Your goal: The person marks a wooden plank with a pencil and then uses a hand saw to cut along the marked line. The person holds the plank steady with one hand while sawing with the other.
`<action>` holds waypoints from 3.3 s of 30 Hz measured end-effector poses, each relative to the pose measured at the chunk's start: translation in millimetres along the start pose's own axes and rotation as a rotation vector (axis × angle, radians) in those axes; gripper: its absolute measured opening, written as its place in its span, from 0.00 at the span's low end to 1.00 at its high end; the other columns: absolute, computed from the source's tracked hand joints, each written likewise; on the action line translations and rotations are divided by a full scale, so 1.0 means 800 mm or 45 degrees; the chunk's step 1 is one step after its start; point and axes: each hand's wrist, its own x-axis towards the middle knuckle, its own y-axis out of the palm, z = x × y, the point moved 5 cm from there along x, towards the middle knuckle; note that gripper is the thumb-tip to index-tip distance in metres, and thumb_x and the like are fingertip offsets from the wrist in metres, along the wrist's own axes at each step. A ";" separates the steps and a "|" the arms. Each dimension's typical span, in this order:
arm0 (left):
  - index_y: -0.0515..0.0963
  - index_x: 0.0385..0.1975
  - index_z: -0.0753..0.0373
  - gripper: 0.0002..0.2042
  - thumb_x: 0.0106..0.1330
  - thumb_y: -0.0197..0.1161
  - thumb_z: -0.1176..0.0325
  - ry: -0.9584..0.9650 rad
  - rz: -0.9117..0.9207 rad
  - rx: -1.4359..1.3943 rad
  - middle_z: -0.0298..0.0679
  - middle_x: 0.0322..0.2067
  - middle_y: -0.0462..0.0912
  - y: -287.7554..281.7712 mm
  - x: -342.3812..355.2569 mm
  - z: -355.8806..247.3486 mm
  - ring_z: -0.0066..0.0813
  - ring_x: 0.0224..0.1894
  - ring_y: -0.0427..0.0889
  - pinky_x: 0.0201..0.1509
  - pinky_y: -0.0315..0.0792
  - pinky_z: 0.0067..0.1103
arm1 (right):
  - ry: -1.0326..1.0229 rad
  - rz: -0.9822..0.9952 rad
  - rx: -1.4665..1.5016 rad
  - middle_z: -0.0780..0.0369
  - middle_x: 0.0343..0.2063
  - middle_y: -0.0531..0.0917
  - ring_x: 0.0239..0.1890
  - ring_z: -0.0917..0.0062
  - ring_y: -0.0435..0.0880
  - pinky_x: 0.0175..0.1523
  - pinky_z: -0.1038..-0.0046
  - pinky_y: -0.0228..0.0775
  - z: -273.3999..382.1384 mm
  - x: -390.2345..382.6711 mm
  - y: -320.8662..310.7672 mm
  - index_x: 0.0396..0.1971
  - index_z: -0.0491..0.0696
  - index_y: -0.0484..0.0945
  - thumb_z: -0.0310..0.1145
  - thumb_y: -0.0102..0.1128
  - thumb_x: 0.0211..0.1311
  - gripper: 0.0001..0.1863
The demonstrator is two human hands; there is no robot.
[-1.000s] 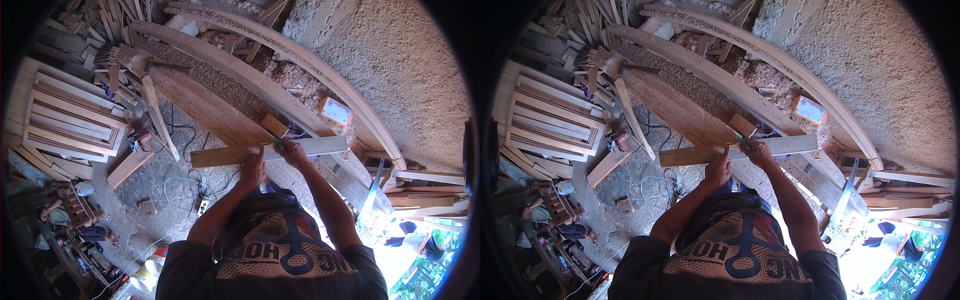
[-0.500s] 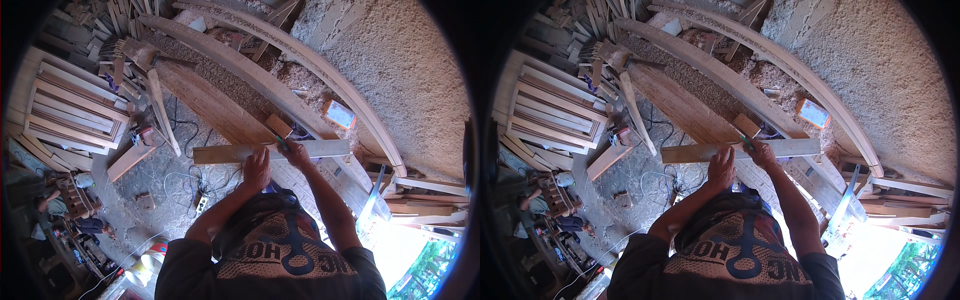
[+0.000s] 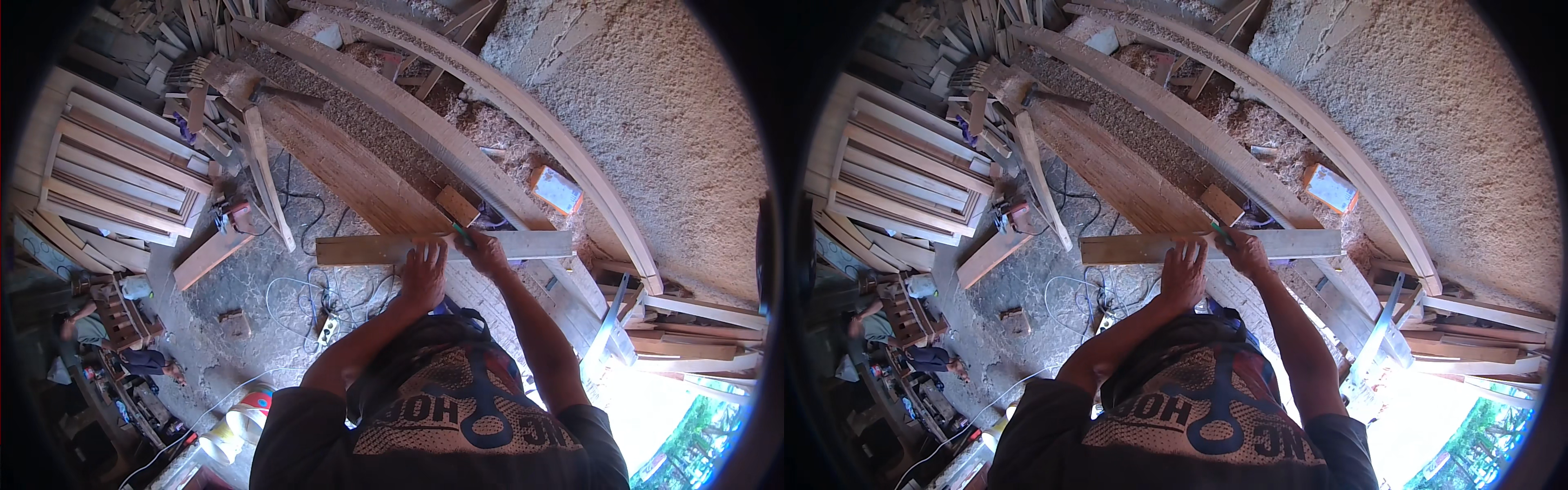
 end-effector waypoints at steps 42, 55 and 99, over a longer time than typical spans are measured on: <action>0.70 0.63 0.68 0.29 0.62 0.58 0.63 -0.031 -0.204 0.216 0.61 0.59 0.63 0.010 0.008 -0.019 0.63 0.59 0.67 0.68 0.61 0.52 | -0.116 0.573 0.159 0.62 0.34 0.89 0.40 0.79 0.86 0.49 0.74 0.77 0.069 0.096 0.060 0.38 0.46 0.88 0.33 0.72 0.58 0.10; 0.70 0.59 0.70 0.27 0.61 0.58 0.61 -0.060 -0.210 0.316 0.57 0.54 0.66 0.007 0.014 -0.021 0.59 0.56 0.69 0.66 0.63 0.50 | -0.240 0.777 -0.186 0.61 0.31 0.89 0.36 0.78 0.87 0.46 0.73 0.79 0.077 0.121 0.038 0.33 0.47 0.89 0.31 0.72 0.52 0.08; 0.69 0.55 0.70 0.25 0.58 0.60 0.65 0.186 -0.193 0.224 0.53 0.46 0.69 -0.008 0.020 -0.013 0.54 0.50 0.71 0.60 0.65 0.50 | -0.212 -0.507 0.121 0.51 0.34 0.86 0.38 0.58 0.88 0.42 0.63 0.78 0.014 -0.044 -0.007 0.39 0.45 0.81 0.26 0.62 0.65 0.05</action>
